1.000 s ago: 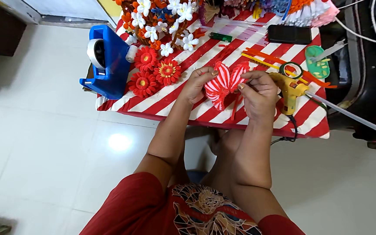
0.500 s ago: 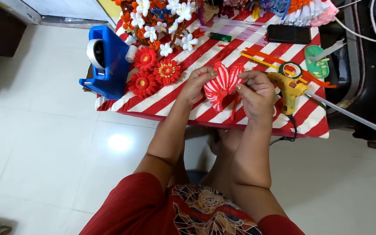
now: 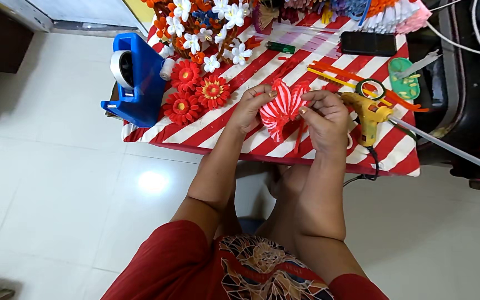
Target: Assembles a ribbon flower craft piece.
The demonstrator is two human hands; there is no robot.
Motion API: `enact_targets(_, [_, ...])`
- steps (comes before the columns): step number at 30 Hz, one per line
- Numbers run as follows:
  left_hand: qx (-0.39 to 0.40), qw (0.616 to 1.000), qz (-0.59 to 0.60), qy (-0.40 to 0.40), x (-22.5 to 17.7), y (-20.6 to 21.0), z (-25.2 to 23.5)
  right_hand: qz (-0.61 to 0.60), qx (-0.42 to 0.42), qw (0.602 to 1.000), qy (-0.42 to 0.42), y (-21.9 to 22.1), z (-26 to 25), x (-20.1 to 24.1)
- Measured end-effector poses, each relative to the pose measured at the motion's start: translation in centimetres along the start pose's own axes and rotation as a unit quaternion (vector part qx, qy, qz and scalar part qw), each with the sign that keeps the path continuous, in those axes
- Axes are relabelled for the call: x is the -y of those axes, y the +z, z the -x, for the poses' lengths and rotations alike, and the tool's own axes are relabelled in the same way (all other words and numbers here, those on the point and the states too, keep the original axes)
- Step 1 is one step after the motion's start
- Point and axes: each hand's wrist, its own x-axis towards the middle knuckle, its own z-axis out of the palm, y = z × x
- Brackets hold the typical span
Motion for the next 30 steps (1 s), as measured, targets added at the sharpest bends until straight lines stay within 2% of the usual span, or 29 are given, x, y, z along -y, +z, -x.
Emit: enact_targets(30, [-0.014,1.000,0.004,-0.001,0.19,0.27,-0.05,-0.007,0.000,1.000,-0.002,0.09,0.03,-0.12])
